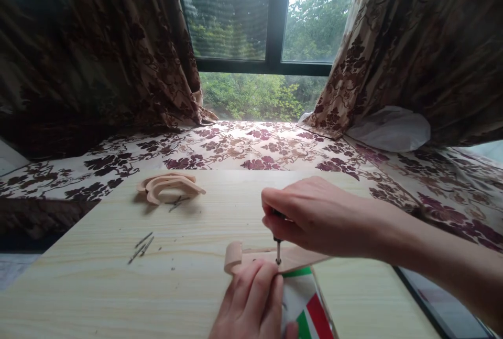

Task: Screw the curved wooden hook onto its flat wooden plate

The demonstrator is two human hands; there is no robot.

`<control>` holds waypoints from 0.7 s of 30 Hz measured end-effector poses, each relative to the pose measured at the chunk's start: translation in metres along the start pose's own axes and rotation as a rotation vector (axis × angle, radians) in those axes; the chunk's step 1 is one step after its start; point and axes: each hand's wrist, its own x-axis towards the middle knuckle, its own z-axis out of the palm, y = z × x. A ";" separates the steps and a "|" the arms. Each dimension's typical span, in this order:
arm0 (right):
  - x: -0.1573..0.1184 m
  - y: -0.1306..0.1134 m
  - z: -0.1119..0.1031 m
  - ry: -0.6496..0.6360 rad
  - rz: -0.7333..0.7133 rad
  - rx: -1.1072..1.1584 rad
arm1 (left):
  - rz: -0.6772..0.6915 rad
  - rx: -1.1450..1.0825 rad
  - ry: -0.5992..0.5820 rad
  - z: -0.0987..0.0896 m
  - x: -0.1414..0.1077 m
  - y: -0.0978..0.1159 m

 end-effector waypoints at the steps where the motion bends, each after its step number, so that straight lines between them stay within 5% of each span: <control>1: 0.001 0.001 -0.003 -0.004 -0.015 -0.003 | -0.029 0.006 0.016 0.001 0.003 0.000; 6: 0.003 0.006 -0.004 0.006 -0.104 0.032 | -0.021 -0.003 0.019 0.003 0.011 0.000; 21: 0.003 0.013 0.019 0.150 -0.002 0.009 | -0.091 -0.068 0.021 -0.003 0.016 0.004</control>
